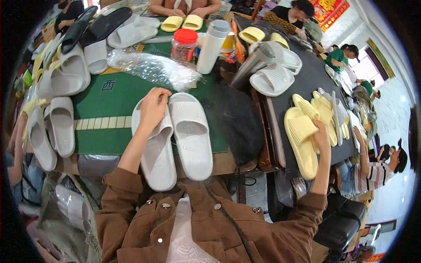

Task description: Inspecting and assembling pairs of slippers at a production table.

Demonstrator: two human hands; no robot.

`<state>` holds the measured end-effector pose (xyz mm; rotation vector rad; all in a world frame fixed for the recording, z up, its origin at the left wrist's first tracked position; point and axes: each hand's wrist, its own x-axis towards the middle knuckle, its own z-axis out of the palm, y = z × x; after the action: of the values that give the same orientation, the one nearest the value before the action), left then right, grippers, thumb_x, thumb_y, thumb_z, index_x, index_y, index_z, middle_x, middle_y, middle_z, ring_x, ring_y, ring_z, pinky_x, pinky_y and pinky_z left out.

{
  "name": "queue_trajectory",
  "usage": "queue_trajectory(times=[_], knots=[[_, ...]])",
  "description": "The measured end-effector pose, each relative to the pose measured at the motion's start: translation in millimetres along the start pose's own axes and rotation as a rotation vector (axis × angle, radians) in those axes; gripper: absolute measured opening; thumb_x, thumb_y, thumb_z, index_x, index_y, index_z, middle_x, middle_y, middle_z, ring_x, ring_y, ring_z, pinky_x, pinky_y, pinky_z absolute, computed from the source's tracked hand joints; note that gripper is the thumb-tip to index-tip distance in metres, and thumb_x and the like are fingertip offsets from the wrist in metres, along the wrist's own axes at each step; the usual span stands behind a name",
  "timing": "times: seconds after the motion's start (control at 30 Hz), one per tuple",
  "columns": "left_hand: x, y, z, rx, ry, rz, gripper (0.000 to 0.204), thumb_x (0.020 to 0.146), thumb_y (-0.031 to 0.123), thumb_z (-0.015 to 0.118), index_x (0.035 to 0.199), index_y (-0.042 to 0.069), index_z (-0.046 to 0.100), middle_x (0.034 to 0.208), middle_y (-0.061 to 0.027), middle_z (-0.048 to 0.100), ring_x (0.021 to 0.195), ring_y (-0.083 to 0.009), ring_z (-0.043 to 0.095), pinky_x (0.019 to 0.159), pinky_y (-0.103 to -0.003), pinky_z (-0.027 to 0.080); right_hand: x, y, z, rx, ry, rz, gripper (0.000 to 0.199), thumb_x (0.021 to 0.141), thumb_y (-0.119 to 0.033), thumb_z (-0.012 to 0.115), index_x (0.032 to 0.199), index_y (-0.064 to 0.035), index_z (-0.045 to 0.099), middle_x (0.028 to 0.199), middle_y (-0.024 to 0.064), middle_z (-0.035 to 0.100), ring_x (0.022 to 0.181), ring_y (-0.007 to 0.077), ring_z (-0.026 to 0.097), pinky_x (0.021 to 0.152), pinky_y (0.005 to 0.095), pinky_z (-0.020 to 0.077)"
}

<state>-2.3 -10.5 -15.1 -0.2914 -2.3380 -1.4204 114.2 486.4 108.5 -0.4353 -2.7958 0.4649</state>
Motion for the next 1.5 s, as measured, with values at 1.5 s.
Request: queue_trajectory(times=[1.5], knots=[[-98.6,37.5,-9.3,0.678,-0.036,0.199,0.043,0.079,0.021,0.060,0.116,-0.002,0.054,0.103,-0.0187,0.049,0.101,-0.0333,0.044,0.084,-0.044,0.038,-3.3,48.7,42.8,0.202,0.208,-0.033,0.024,0.084,-0.003,0.051,0.107,0.0041,0.048,0.102,0.0200,0.053,0.093,0.0375,0.052,0.082,0.0335,0.0418]])
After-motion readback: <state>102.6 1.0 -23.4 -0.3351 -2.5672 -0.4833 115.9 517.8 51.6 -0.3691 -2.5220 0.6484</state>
